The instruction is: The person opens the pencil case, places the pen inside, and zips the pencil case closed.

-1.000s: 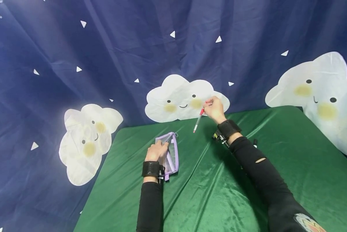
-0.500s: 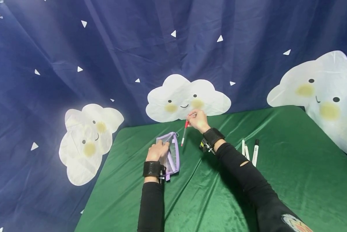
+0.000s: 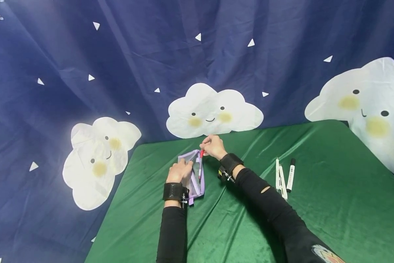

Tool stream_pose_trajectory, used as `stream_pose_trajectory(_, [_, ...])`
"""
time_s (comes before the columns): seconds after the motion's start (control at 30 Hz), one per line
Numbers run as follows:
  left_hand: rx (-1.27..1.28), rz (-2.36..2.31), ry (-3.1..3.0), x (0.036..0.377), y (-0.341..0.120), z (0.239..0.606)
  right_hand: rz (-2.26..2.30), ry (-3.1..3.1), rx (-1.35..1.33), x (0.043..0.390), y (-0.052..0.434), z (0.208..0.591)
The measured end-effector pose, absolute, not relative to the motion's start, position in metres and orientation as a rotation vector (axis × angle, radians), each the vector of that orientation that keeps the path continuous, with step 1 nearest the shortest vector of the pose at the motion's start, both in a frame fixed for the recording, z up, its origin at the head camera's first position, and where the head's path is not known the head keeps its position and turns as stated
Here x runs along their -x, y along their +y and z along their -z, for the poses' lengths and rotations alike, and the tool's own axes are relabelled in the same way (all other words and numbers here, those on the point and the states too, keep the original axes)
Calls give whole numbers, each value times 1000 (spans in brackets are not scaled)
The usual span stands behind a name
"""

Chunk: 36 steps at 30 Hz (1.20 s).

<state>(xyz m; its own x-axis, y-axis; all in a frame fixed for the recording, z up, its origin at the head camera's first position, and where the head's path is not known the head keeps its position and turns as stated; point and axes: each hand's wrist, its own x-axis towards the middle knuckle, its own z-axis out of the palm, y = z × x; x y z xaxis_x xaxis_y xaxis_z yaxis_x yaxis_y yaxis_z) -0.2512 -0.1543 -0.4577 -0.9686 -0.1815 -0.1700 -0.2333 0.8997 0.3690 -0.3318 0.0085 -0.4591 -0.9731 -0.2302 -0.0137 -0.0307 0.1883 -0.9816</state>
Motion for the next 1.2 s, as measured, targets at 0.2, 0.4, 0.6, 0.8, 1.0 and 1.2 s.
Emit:
stream_pose_trajectory(0.2, [313, -583, 2935, 251, -155, 458, 1839, 2286, 250, 328, -5, 470])
stream_pose_trajectory(0.4, [314, -559, 2923, 252, -153, 458, 1773, 2282, 221, 320, -15, 479])
stream_pose_trajectory(0.6, [332, -548, 2919, 252, -154, 459, 1701, 2306, 236, 313, -23, 485])
stream_pose_trajectory(0.8, [321, -586, 2930, 253, -153, 459, 1632, 2323, 246, 307, -25, 489])
stream_pose_trajectory(1.0, [338, -561, 2933, 252, -152, 458, 1552, 2373, 313, 300, -28, 492])
stream_pose_trajectory(1.2, [328, -557, 2955, 252, -153, 460, 1512, 2394, 356, 295, -30, 490])
